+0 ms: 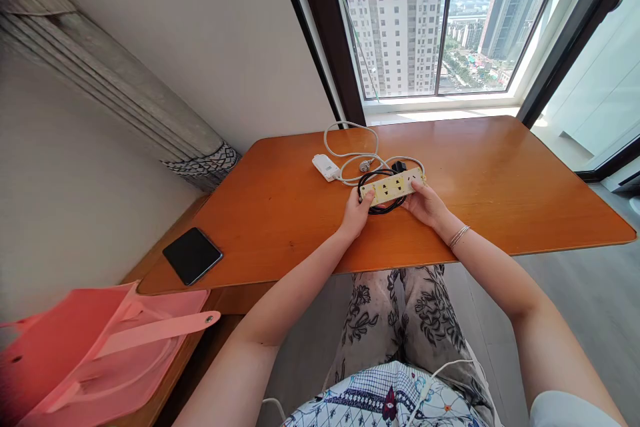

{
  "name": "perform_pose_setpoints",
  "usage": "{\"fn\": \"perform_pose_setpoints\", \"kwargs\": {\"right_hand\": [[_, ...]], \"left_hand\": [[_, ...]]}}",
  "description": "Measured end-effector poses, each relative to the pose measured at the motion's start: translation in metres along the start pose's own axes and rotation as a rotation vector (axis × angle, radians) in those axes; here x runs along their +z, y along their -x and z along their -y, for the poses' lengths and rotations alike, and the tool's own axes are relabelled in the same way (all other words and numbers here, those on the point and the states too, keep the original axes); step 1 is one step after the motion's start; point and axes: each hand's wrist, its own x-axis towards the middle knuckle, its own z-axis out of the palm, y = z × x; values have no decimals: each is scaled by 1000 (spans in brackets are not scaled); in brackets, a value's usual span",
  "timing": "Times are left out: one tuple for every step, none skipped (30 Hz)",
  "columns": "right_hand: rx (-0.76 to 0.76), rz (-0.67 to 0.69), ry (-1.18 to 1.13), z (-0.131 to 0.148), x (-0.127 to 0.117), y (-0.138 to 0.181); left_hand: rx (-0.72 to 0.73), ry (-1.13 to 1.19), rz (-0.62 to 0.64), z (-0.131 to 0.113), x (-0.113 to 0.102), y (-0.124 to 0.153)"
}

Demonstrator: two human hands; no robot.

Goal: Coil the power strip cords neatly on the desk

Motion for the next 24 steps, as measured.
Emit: {"fn": "perform_pose_setpoints", "kwargs": {"right_hand": [[4,-21,12,0,0,0],[2,-45,29,-1,0,0],[-5,-70,50,-1,0,0],[-15,-91,74,-1,-1,-1],[-25,-106,96,0,-3,-2],[-36,-115,114,1,-5,-4],[-48,-117,127,3,-7,-6],[-61,-114,135,6,-10,-8],[-77,-115,140,12,-14,-10],[-94,-121,145,19,-18,-12],[-112,-135,149,28,-24,-15],[-135,-169,153,39,-30,-18],[-155,-209,158,52,-37,-22],[-187,-269,164,66,-44,-26],[-231,-350,166,80,-52,-31],[-277,-442,159,95,-60,-35],[-322,-531,144,110,-68,-40],[-362,-616,125,123,-76,-45],[-391,-686,110,136,-84,-50],[-404,-752,100,146,-91,-55],[-415,-813,100,155,-98,-59],[-428,-868,110,162,-104,-62],[-436,-914,126,167,-110,-66],[-438,-945,145,170,-116,-68]], "left_hand": [[-1,-13,0,1,2,0],[-7,-17,9,1,3,0],[-22,-11,29,1,4,1],[-46,4,61,0,4,2],[-75,25,102,-1,3,2],[-105,45,144,-3,2,3],[-131,63,177,-6,1,3],[-150,77,198,-8,-1,4],[-164,89,208,-11,-2,4],[-175,99,206,-13,-4,4],[-185,108,200,-14,-5,3],[-196,114,192,-15,-6,3],[-203,114,186,-15,-6,3],[-206,106,182,-15,-6,2],[-202,90,181,-15,-6,2],[-194,71,184,-14,-5,2],[-183,49,194,-14,-4,3],[-172,28,209,-13,-3,3],[-161,7,227,-13,-3,4],[-151,-13,246,-13,-2,4],[-140,-32,264,-13,-2,5],[-130,-49,281,-13,-2,6],[-120,-62,296,-14,-2,7],[-113,-72,309,-14,-3,7]]}}
